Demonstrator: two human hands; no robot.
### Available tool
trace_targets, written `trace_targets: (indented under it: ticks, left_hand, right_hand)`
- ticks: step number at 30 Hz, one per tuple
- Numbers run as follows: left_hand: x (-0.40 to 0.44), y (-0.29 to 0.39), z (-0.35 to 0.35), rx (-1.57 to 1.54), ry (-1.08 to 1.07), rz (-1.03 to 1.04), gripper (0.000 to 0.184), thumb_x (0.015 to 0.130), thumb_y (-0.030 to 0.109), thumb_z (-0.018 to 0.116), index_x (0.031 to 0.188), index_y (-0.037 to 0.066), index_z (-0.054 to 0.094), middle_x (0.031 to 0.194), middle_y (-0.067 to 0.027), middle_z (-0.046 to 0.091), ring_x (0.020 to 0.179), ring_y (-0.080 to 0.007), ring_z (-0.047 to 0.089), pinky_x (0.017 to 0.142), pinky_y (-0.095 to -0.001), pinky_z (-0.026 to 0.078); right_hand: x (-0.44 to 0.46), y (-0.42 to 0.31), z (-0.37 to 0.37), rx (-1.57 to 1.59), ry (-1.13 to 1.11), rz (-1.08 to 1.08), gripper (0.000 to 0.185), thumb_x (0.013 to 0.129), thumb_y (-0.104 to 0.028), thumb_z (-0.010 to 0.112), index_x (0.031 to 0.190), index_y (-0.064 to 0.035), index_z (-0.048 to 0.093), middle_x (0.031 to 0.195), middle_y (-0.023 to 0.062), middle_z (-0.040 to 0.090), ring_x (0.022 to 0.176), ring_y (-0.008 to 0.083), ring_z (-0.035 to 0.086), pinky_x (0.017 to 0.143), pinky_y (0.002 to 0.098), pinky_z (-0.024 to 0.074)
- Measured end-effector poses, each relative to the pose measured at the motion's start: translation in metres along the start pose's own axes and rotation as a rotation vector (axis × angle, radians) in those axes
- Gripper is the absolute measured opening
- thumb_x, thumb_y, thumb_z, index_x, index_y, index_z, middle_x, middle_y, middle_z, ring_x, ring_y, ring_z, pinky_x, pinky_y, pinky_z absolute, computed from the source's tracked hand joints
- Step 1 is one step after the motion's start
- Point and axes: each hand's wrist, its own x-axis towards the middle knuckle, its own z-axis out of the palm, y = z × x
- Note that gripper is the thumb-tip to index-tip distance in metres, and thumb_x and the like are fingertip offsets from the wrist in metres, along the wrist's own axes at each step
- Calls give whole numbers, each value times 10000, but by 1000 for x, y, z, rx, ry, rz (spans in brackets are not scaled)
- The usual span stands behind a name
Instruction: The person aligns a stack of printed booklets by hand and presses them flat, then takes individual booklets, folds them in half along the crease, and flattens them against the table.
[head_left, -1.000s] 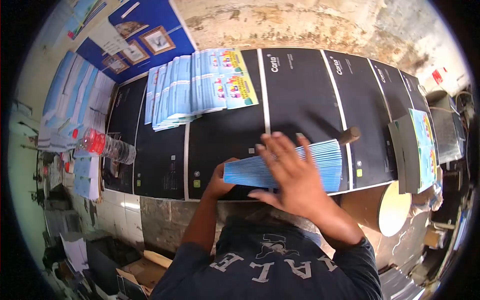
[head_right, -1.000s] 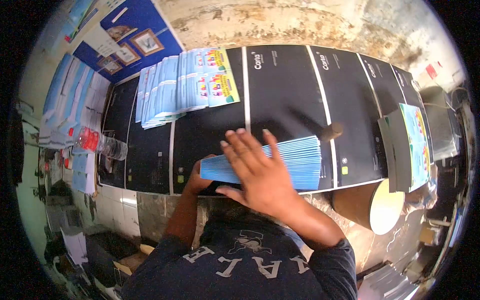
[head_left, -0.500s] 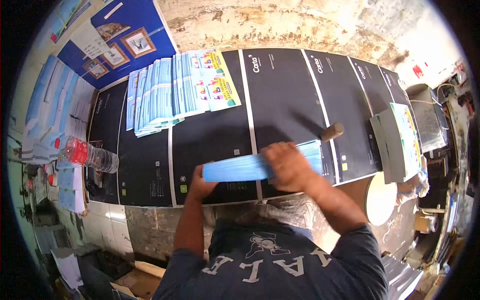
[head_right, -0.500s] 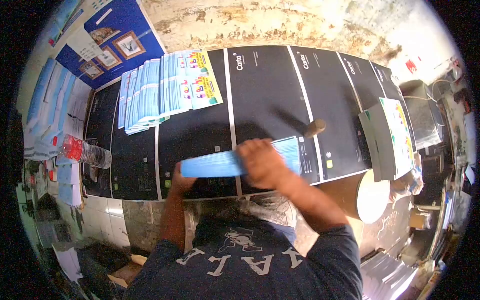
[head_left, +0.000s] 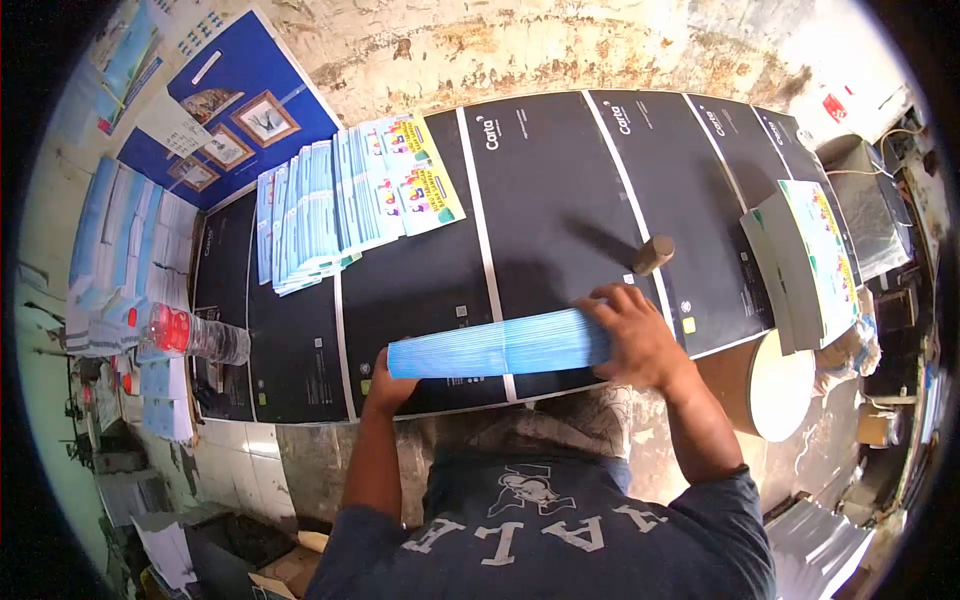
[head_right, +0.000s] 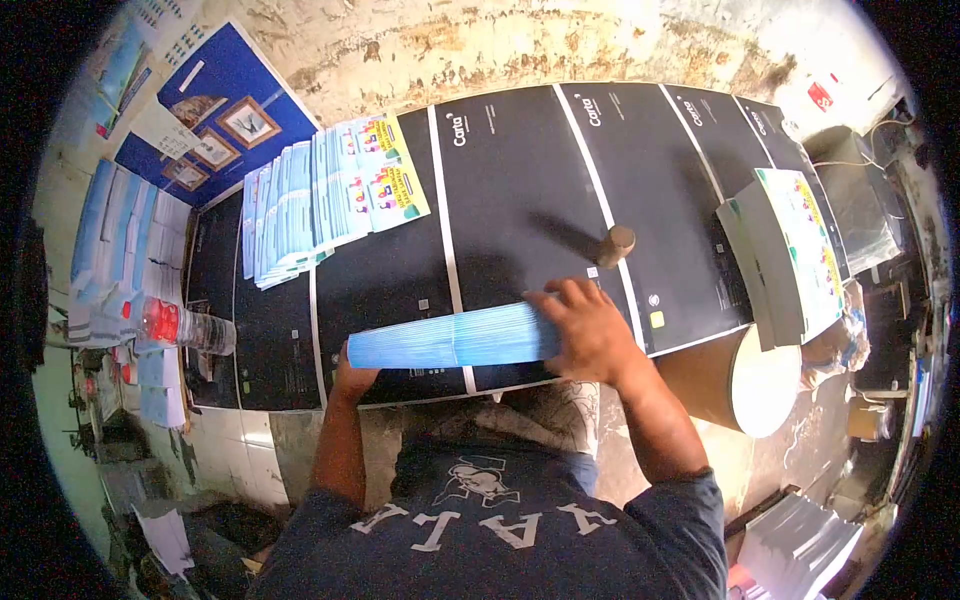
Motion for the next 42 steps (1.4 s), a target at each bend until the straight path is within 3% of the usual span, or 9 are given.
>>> trace_targets:
  ticks: [4, 10, 14, 15, 19, 20, 27, 37, 42]
  left_hand:
    - [6, 32, -6, 38, -94, -48, 353, 794, 70, 820, 1107, 34, 660, 1072, -88, 725, 1005, -215, 678, 915, -367, 517]
    - [-14, 78, 13, -184, 245, 28, 375, 793, -1, 783, 1140, -14, 642, 1073, -107, 713, 1009, -207, 660, 952, -365, 493]
    - [-36, 89, 29, -467, 265, -63, 569, 836, -43, 741, 1363, -21, 525, 1428, -143, 518, 1289, -257, 522, 1074, -404, 428]
    - [-37, 91, 31, -468, 259, -26, 534, 873, 37, 746, 1344, -46, 507, 1238, -176, 623, 1221, -281, 566, 1074, -445, 417]
    - [-39, 68, 3, 82, 53, 269, 400, 883, -6, 712, 1261, -49, 587, 1241, -164, 621, 1213, -273, 562, 1047, -424, 428]
    - [-36, 69, 7, -111, 115, 109, 341, 874, -17, 713, 1202, -51, 625, 1222, -154, 637, 1178, -256, 578, 1014, -408, 446]
    - [-32, 94, 32, -302, 496, -56, 229, 836, 6, 760, 1055, -47, 716, 1056, -103, 726, 998, -191, 650, 933, -350, 480]
    - [-45, 106, 35, -338, 489, -133, 270, 899, 25, 703, 1156, -42, 656, 1115, -111, 706, 1058, -201, 642, 973, -358, 460]
    - [-42, 92, 31, -239, 451, -74, 186, 964, 56, 632, 1113, -54, 648, 1050, -89, 701, 1028, -200, 646, 944, -342, 472]
  right_hand:
    - [-27, 46, 63, 1018, 303, 180, 1026, 625, 20, 773, 1537, -64, 311, 1381, 178, 483, 1216, 320, 563, 1053, 428, 465]
    - [-43, 26, 91, 810, 371, 261, 818, 698, 60, 661, 1473, -30, 416, 1466, 209, 448, 1386, 354, 416, 1174, 391, 298]
    - [-43, 8, 101, 990, 523, 285, 798, 739, 101, 583, 1505, -3, 381, 1582, 178, 335, 1483, 275, 297, 1202, 372, 230]
    - [-41, 3, 105, 1020, 540, 281, 839, 742, 86, 595, 1530, -10, 322, 1591, 196, 315, 1492, 302, 281, 1205, 374, 229]
    - [-48, 12, 109, 1036, 439, 260, 899, 778, 80, 577, 1577, -8, 173, 1626, 213, 241, 1517, 315, 222, 1217, 371, 206]
    - [-47, 21, 111, 959, 393, 227, 882, 794, 79, 569, 1578, -17, 175, 1635, 206, 224, 1521, 306, 213, 1217, 367, 207]
    - [-41, -4, 109, 914, 680, 581, 496, 864, 36, 673, 1346, -51, 603, 1314, 164, 652, 1247, 229, 603, 1042, 324, 459]
    - [-40, -28, 112, 1006, 597, 578, 746, 849, 28, 651, 1518, -18, 326, 1459, 267, 477, 1362, 391, 469, 1116, 384, 393]
    - [-42, -25, 112, 874, 573, 527, 721, 852, 75, 608, 1517, -18, 345, 1453, 244, 500, 1367, 371, 474, 1113, 370, 389]
